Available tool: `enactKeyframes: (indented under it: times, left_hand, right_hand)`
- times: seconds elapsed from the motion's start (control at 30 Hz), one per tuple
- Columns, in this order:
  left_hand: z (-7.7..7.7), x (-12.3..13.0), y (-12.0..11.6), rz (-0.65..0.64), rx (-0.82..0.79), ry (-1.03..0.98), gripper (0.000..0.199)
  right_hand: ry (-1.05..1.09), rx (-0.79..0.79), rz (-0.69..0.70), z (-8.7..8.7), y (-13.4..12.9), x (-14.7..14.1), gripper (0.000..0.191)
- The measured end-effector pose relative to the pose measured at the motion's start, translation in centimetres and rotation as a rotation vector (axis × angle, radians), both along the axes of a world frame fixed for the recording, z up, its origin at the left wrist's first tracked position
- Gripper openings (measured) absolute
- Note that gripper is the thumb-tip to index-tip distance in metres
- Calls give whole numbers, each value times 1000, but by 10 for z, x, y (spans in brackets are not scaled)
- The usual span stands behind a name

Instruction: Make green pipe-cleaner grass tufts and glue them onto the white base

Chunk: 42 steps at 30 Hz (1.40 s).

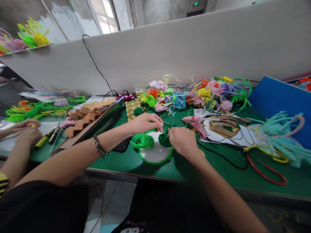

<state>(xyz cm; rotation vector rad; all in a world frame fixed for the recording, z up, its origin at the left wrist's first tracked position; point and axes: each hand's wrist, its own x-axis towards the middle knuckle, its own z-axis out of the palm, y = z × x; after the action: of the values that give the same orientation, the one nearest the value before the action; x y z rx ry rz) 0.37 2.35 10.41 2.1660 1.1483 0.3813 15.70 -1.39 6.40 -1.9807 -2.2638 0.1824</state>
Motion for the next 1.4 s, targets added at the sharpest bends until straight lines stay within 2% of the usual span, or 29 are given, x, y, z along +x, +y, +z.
enactKeyframes:
  times: [0.27,0.53,0.77,1.0,1.1,1.2,1.3,1.4]
  left_hand:
    - [-14,0,5,30,-70,-191,25]
    - [-16,-1,2,57,-76,-242,24]
    - [-12,-3,3,49,-41,-141,24]
    - [-7,-10,5,55,-12,-11,30]
    - [-4,-16,1,67,20,7,32]
    - [-3,-25,-4,66,67,51,34]
    - [-11,-32,-7,27,151,94,36]
    - [-26,-35,-5,17,249,77,34]
  right_hand:
    - [74,-5,-21,-9,-5,-6,46]
    - [82,-4,-13,-15,-6,-11,43]
    - [105,27,-15,-18,-3,-7,43]
    - [146,129,-9,-23,2,2,33]
    - [222,170,21,-24,4,8,29]
    - [385,164,101,-25,8,14,27]
    - [563,96,179,-24,13,19,22]
    - [661,35,230,-23,19,23,19]
